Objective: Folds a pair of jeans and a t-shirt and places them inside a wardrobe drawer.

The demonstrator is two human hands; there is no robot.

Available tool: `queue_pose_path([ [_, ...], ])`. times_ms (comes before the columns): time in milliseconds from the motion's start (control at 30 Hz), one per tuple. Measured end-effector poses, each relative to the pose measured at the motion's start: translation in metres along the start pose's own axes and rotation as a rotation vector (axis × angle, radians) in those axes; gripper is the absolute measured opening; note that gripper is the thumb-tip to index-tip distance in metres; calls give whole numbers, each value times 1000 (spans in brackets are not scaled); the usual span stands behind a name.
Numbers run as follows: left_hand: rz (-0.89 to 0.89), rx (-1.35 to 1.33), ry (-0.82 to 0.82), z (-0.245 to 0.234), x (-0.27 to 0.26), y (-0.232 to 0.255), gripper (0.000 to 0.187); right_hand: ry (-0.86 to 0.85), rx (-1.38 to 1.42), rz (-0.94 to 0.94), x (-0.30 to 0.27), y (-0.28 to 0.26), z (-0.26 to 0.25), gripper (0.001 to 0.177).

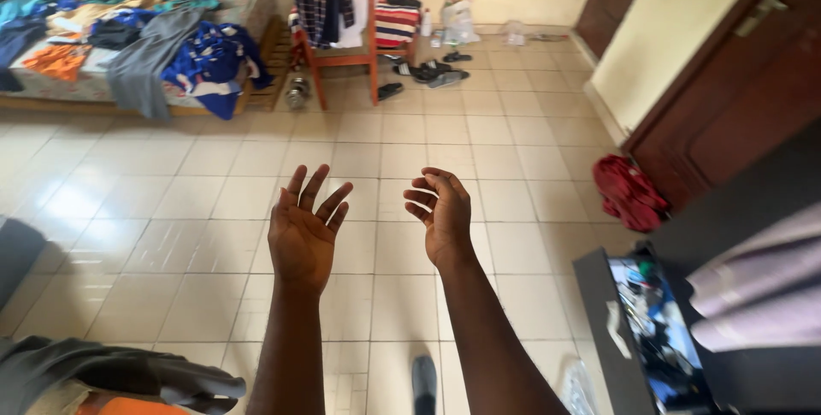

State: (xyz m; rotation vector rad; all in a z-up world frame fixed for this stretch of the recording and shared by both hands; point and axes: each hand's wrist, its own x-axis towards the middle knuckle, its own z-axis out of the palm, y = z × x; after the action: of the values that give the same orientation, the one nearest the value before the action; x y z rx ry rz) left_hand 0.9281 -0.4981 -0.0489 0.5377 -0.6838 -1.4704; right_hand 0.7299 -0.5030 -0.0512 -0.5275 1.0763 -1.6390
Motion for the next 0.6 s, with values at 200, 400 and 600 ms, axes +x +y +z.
queue_pose_path([
  [200, 95, 4, 60, -25, 64, 26, 60, -108, -16, 52, 64, 23, 63, 25],
  [400, 166, -1, 73, -42, 149, 51, 58, -193, -41, 76, 143, 28, 134, 25],
  [600, 243, -20, 138, -58, 221, 75, 55, -303, -61, 97, 218, 33, 198, 24],
])
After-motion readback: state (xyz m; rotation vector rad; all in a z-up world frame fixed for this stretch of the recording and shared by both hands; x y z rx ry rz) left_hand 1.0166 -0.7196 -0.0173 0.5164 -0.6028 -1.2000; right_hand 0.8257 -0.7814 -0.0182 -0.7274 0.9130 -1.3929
